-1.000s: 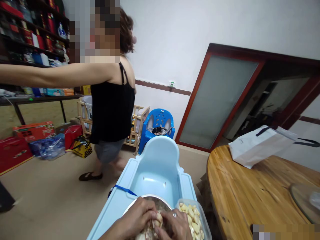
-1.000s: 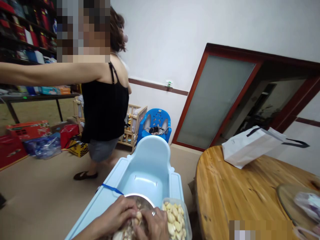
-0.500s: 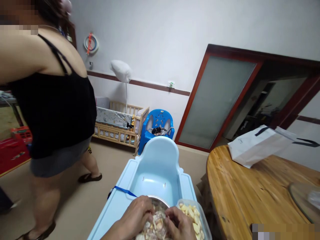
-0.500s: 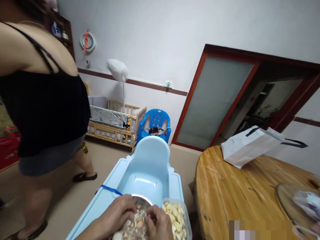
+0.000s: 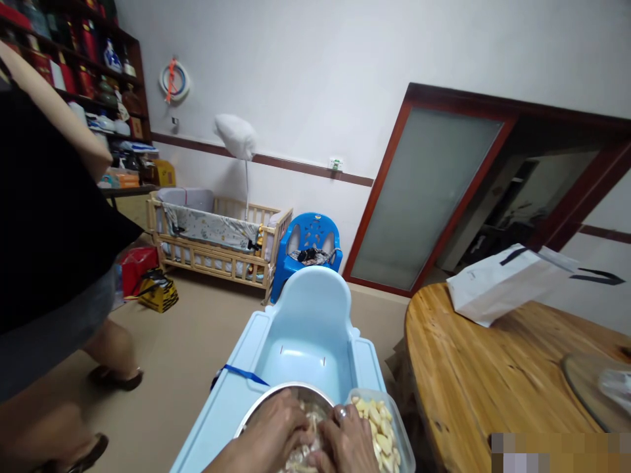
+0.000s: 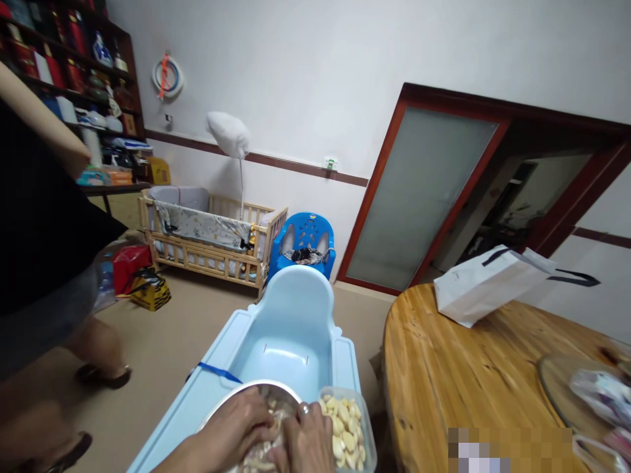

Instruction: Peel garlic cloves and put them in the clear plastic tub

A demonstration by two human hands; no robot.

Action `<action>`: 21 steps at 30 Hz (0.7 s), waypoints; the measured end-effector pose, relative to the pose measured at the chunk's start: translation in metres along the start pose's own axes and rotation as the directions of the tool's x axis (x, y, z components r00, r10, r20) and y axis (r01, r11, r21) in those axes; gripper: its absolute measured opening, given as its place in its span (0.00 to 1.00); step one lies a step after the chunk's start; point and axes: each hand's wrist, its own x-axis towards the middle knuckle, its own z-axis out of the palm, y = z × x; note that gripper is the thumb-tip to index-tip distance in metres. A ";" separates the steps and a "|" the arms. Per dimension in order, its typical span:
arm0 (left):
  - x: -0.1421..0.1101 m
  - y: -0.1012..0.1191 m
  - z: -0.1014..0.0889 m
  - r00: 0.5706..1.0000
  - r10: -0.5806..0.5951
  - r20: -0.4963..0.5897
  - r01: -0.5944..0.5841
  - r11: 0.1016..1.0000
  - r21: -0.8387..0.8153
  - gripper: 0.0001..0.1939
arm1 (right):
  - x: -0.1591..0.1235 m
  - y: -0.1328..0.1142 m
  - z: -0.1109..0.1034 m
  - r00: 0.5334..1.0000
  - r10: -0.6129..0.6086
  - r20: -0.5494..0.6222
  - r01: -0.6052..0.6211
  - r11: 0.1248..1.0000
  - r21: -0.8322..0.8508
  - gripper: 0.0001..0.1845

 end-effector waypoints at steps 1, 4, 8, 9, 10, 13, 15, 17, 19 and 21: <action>0.000 0.001 -0.001 1.000 -0.014 0.017 0.014 1.000 0.016 0.10 | -0.001 -0.001 0.002 1.000 0.012 -0.008 -0.013 1.000 -0.028 0.16; -0.001 0.002 -0.002 1.000 -0.007 -0.004 0.007 1.000 -0.011 0.08 | -0.001 -0.003 0.005 0.999 0.002 -0.036 -0.004 0.999 -0.050 0.13; -0.003 0.000 0.001 0.999 0.003 -0.045 -0.006 0.997 -0.073 0.10 | -0.001 -0.005 0.003 0.999 0.008 -0.032 -0.008 1.000 0.006 0.11; -0.003 0.000 0.002 0.999 -0.008 -0.045 0.004 0.997 -0.079 0.10 | -0.001 -0.005 0.003 1.000 0.013 -0.024 -0.012 1.000 0.021 0.11; -0.003 -0.001 0.003 0.999 -0.019 -0.045 0.015 0.996 -0.083 0.10 | 0.000 -0.005 0.002 1.000 0.014 -0.017 -0.014 0.999 0.036 0.11; -0.003 -0.001 0.003 0.998 -0.044 -0.045 0.040 0.995 -0.086 0.09 | 0.000 -0.005 0.000 1.000 -0.003 -0.012 0.004 0.997 0.076 0.10; -0.003 0.000 0.002 0.997 -0.059 -0.045 0.055 0.995 -0.083 0.08 | 0.000 -0.004 -0.001 0.999 -0.028 -0.024 0.030 0.994 0.109 0.09; -0.004 0.002 -0.001 0.996 -0.083 -0.043 0.079 0.993 -0.087 0.07 | 0.000 -0.001 -0.001 0.996 -0.054 -0.070 0.064 0.987 0.148 0.09; -0.004 0.003 -0.004 0.993 -0.106 -0.042 0.101 0.988 -0.113 0.07 | 0.000 0.002 -0.001 0.988 -0.069 -0.135 0.092 0.980 0.178 0.09; -0.004 0.003 -0.005 0.991 -0.125 -0.040 0.117 0.980 -0.161 0.07 | 0.000 0.003 0.000 0.980 -0.056 -0.189 0.096 0.973 0.209 0.12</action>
